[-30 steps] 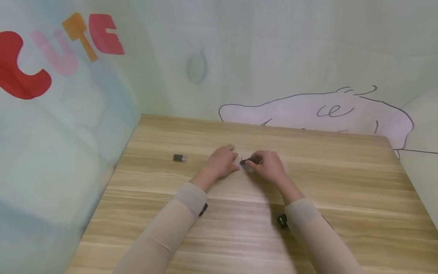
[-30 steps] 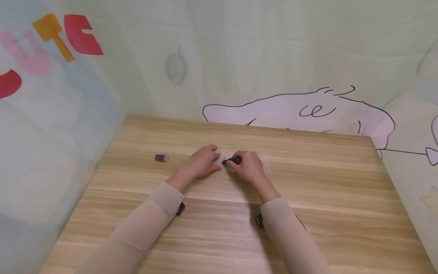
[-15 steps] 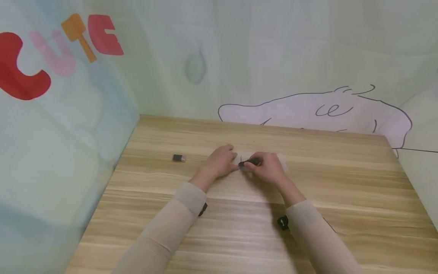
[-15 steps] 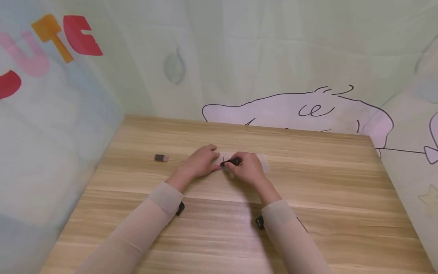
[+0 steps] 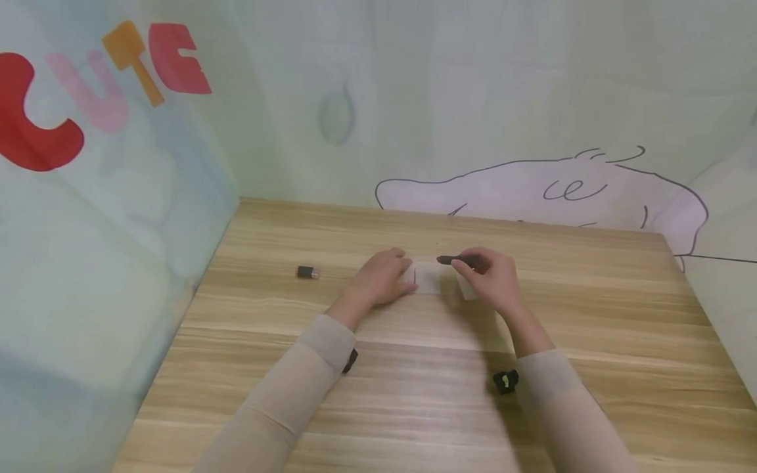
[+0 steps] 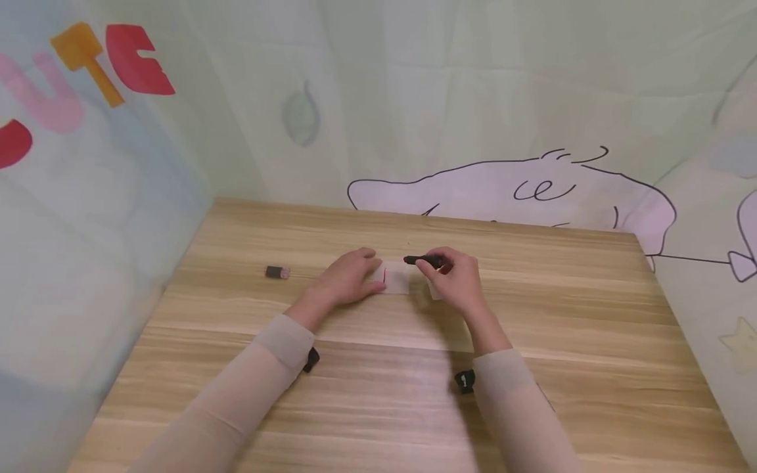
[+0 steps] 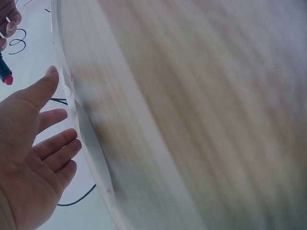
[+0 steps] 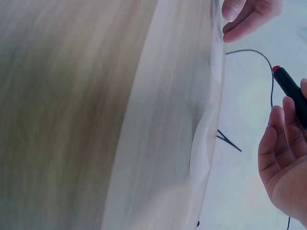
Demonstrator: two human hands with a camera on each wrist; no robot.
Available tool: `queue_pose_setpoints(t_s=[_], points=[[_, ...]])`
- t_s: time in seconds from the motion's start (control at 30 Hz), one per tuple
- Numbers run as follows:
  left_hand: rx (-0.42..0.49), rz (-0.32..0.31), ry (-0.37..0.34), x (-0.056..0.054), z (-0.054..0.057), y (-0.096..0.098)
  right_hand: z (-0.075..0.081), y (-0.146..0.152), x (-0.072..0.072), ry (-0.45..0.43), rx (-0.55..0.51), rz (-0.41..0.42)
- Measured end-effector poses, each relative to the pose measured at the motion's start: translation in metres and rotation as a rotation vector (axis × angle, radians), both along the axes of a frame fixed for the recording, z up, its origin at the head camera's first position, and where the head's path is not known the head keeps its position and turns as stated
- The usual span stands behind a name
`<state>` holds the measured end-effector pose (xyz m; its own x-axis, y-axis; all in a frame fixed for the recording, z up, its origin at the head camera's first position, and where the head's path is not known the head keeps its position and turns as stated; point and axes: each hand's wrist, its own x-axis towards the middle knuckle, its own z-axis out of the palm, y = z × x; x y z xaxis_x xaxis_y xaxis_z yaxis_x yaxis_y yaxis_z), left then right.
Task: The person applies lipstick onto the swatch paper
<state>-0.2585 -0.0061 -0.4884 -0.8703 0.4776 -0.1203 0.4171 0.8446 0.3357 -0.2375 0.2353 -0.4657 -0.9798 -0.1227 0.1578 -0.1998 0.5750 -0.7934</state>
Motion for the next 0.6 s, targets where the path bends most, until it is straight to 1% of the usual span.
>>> queue_pose_setpoints(t_s=[0.17, 0.27, 0.47, 0.6], points=[[0.000, -0.011, 0.016, 0.000, 0.002, 0.009, 0.003, 0.010, 0.000, 0.019, 0.006, -0.051], [0.009, -0.015, 0.008, 0.001, 0.004, 0.016, 0.003, 0.015, 0.001, 0.024, 0.010, -0.071], [-0.016, -0.056, 0.035, 0.000, 0.000, 0.028, 0.003, 0.022, 0.004, 0.044, 0.026, -0.115], [-0.020, -0.064, 0.045, 0.000, -0.002, 0.035, 0.001, 0.025, 0.005, 0.056, 0.026, -0.130]])
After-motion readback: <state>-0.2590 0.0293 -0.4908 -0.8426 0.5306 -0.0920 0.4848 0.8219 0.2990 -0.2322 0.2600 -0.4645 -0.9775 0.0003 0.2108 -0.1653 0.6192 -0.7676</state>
